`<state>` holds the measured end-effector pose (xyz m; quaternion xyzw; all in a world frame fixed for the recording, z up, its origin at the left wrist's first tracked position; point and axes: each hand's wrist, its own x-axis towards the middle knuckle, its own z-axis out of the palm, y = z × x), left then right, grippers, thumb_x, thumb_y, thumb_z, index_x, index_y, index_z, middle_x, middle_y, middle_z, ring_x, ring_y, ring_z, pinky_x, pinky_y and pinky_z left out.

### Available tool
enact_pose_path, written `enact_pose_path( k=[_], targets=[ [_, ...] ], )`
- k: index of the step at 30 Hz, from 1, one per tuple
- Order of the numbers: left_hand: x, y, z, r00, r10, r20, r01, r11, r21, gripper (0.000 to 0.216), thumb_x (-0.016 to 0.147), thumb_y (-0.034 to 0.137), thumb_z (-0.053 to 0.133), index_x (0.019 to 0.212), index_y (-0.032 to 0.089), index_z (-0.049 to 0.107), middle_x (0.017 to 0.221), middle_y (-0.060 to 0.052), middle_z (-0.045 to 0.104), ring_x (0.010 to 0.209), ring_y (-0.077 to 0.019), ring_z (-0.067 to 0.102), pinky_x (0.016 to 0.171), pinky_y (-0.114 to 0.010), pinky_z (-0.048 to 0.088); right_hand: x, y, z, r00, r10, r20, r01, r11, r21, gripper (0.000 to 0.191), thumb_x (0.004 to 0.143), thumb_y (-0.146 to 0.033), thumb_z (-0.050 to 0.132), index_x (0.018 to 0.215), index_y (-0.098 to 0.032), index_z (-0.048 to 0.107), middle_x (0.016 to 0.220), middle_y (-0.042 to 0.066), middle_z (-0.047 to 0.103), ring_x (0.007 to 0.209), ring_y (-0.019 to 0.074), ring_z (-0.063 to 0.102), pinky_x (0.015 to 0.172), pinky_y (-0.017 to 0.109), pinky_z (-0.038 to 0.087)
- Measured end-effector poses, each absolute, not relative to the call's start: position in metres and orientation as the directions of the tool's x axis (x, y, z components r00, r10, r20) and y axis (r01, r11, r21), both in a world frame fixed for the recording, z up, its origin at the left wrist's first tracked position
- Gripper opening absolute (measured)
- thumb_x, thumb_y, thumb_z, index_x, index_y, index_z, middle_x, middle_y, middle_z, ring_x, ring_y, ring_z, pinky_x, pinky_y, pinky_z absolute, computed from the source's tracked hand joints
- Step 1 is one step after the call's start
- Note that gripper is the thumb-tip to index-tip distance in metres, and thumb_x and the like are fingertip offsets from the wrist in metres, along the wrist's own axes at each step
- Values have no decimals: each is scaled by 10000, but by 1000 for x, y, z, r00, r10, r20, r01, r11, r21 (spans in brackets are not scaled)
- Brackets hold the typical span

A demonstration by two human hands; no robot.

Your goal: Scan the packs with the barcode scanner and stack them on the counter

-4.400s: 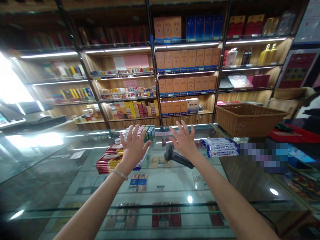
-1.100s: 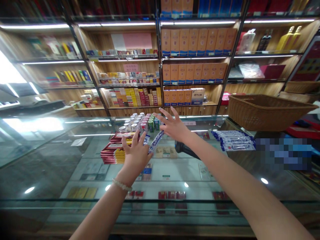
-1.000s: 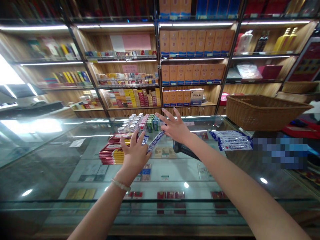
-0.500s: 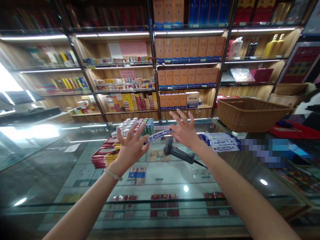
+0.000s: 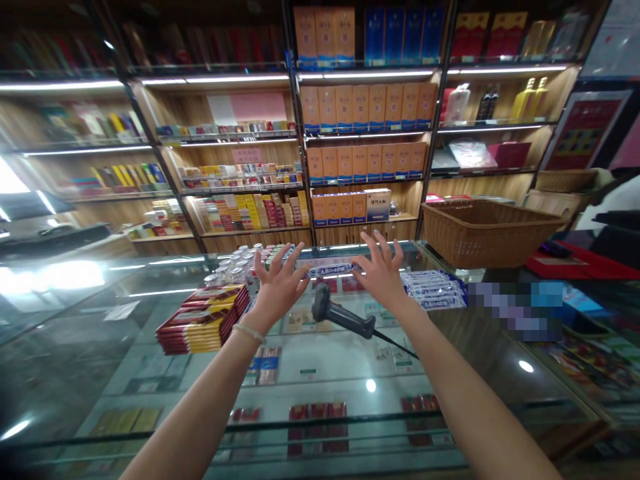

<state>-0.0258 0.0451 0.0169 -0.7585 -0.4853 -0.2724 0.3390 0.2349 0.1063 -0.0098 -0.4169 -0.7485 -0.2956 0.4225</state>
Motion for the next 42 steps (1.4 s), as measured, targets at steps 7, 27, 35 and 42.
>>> enact_pose_path(
  k=[7, 27, 35, 42],
  targets=[
    [-31, 43, 8, 393, 543, 742, 917, -289, -275, 244, 889, 233, 698, 1124, 295, 710, 1589, -79, 510, 1491, -341, 422, 1236, -737, -90, 233, 102, -17, -320, 385, 866, 861, 499, 97, 92, 925, -344, 688, 949, -273, 743, 1548, 94, 513, 1478, 332, 342, 1195, 597, 171],
    [-28, 30, 10, 450, 572, 686, 891, -343, -298, 226, 969, 257, 579, 1164, 238, 691, 1624, -124, 453, 1509, -331, 397, 1252, -723, -73, 233, 87, -19, -373, 317, 872, 864, 461, 202, 376, 919, -449, 696, 1269, -312, 671, 1541, 113, 516, 1462, 318, 375, 1215, 560, 147],
    [-18, 25, 9, 479, 571, 667, 874, -376, -307, 228, 982, 273, 556, 1153, 235, 702, 1615, -129, 468, 1529, -334, 363, 1262, -715, -53, 223, 85, -23, -427, 152, 891, 823, 473, 314, 207, 931, -398, 694, 1132, -351, 707, 1481, 42, 592, 1465, 270, 386, 1227, 530, 127],
    [-14, 23, 10, 472, 577, 667, 871, -420, -254, 248, 966, 247, 556, 1148, 255, 724, 1608, -108, 482, 1502, -329, 405, 1274, -701, -30, 221, 86, -22, -398, 70, 915, 813, 488, 316, 86, 974, -335, 647, 1017, -350, 720, 1390, 3, 676, 1433, 222, 440, 1221, 493, 138]
  ],
)
